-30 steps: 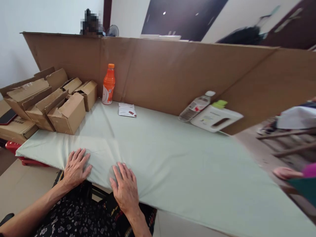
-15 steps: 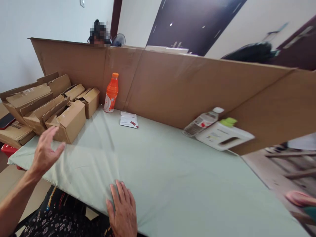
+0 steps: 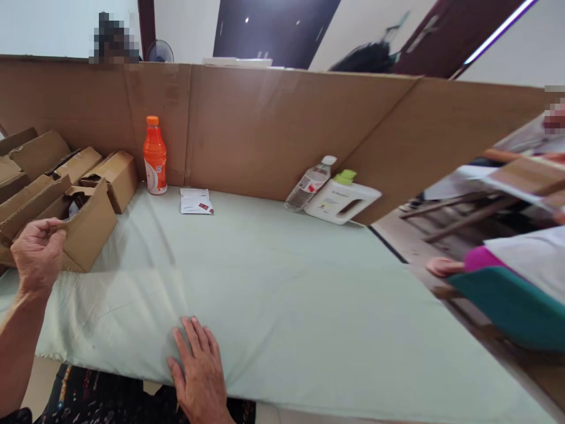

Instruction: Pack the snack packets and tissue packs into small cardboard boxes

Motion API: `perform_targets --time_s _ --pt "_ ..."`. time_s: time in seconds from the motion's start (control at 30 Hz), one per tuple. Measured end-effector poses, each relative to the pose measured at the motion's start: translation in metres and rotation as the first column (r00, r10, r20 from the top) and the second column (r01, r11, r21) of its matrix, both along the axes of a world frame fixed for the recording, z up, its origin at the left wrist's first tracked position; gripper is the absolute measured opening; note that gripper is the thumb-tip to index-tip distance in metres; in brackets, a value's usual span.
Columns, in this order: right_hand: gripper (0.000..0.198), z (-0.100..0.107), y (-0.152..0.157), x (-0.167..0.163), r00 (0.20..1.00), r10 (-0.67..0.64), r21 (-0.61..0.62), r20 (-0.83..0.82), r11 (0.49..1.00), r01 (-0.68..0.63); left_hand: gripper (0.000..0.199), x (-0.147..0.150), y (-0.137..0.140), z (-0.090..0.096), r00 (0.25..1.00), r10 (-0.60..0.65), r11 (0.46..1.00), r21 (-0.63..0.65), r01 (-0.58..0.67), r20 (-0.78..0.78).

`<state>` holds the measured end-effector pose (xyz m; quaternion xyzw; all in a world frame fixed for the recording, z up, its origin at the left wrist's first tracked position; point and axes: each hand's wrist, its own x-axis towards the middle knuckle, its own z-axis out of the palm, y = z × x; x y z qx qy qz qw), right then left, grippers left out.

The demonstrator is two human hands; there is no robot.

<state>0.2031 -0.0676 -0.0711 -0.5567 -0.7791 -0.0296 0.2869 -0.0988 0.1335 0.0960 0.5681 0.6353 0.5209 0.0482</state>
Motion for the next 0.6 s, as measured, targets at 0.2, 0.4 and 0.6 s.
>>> perform_targets --time_s 0.2,0.4,0.6 --pt "0.034 0.011 -0.002 0.014 0.991 0.093 -0.03 -0.101 0.995 -0.096 0.021 0.022 -0.042 -0.002 0.976 -0.183 0.983 0.021 0.181 0.117" --pt "0.025 0.083 0.003 0.044 0.937 0.055 -0.013 -0.345 0.998 -0.064 0.016 0.021 -0.084 0.01 0.61 -0.781 0.61 -0.044 0.791 0.133" --pt "0.037 0.167 0.015 0.056 0.817 0.153 0.07 -0.556 0.988 -0.137 0.013 0.011 -0.086 0.017 0.606 -0.788 0.61 -0.005 0.793 0.11"
